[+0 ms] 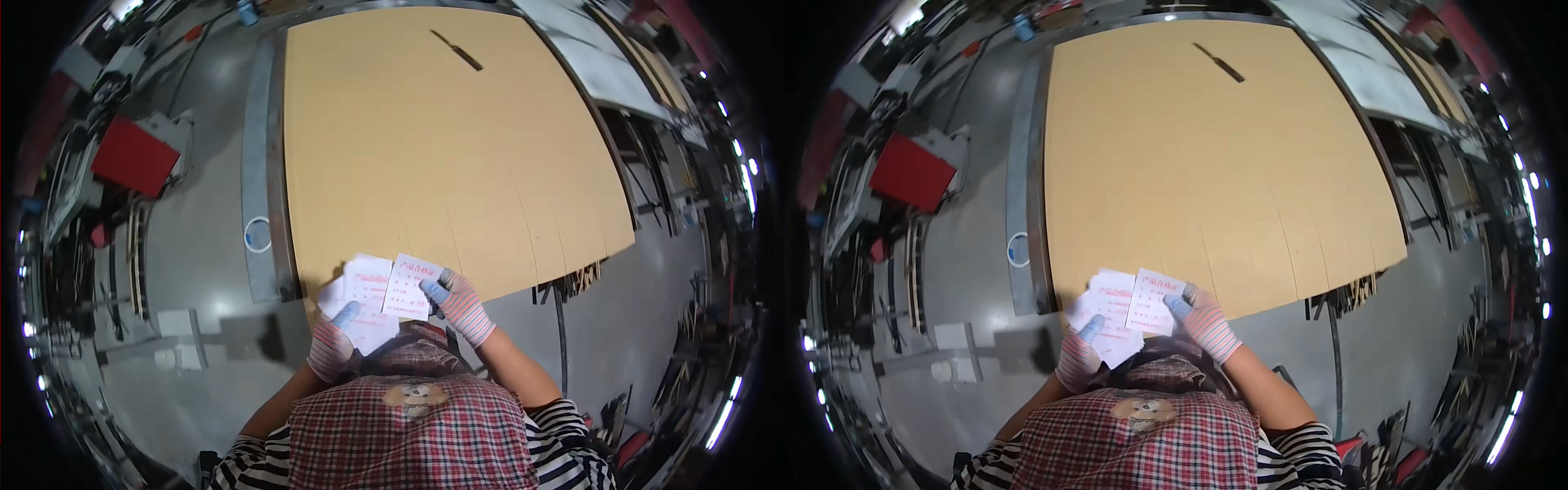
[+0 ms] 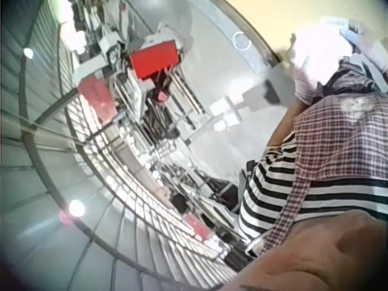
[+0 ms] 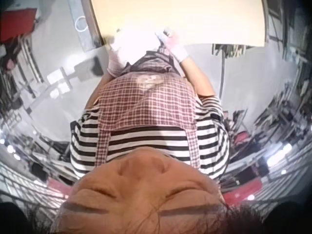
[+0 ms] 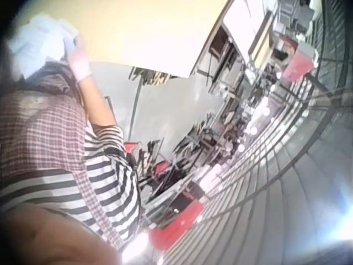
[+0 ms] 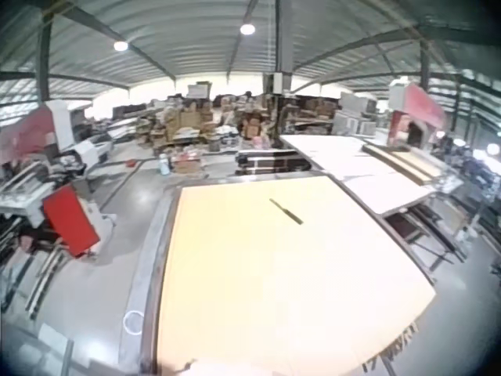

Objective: The recorder applies product certificate labels to cardboard pieces, groups them, and secures them with adhesive tape.

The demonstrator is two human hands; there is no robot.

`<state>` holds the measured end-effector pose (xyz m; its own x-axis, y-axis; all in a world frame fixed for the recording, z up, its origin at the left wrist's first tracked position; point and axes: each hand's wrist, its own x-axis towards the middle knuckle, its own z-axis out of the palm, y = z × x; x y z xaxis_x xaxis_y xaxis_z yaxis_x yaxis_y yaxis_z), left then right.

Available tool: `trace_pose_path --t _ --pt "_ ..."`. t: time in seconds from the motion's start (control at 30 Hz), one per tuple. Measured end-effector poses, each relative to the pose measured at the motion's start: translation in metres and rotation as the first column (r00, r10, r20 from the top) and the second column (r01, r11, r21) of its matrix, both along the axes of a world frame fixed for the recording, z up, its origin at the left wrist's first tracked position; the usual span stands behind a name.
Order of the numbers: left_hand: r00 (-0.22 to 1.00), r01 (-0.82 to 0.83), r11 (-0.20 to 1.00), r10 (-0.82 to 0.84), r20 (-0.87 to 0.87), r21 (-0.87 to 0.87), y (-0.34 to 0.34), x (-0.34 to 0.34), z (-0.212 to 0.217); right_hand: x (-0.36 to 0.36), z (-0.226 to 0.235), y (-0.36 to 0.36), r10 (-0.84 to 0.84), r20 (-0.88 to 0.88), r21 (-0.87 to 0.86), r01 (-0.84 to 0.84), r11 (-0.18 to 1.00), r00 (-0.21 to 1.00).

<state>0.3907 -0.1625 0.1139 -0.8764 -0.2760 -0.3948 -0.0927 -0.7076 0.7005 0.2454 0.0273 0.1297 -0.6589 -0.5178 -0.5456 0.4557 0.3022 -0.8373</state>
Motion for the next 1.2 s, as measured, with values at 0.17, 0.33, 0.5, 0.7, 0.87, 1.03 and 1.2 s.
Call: trace_pose_path --t 0.17,0.33,0.5,0.7,0.87,1.03,1.2 --pt "0.952 -0.285 0.938 0.3 -0.053 0.196 -0.025 0.056 -0.015 -0.06 -0.015 0.003 -0.032 -0.055 -0.095 0.027 0.995 0.998" --pt "0.928 -0.373 0.926 0.373 0.017 0.061 -0.041 0.101 -0.007 -0.035 -0.049 -0.088 0.524 -0.485 0.387 -0.365 0.847 0.701" --pt "0.891 -0.452 0.868 0.45 0.06 0.205 -0.033 0.106 -0.007 -0.004 -0.048 -0.14 0.642 -0.447 0.53 -0.394 0.751 0.622" --pt "0.938 -0.307 0.84 0.347 -0.009 0.448 -0.074 0.131 -0.05 -0.016 -0.061 -0.142 0.692 -0.6 0.682 -0.194 0.705 0.402" --pt "0.928 -0.335 0.898 0.367 -0.066 0.287 -0.076 0.097 -0.001 0.009 -0.019 -0.14 0.22 -0.566 0.149 -0.164 0.975 0.795" --pt "0.961 -0.179 0.943 0.229 -0.156 0.281 -0.074 0.065 0.018 0.044 0.023 -0.164 0.499 -0.405 0.174 -0.471 0.865 0.766" --pt "0.959 -0.119 0.879 0.222 -0.176 0.461 -0.084 0.062 0.015 0.041 0.007 -0.15 0.378 -0.299 0.141 -0.351 0.926 0.876"
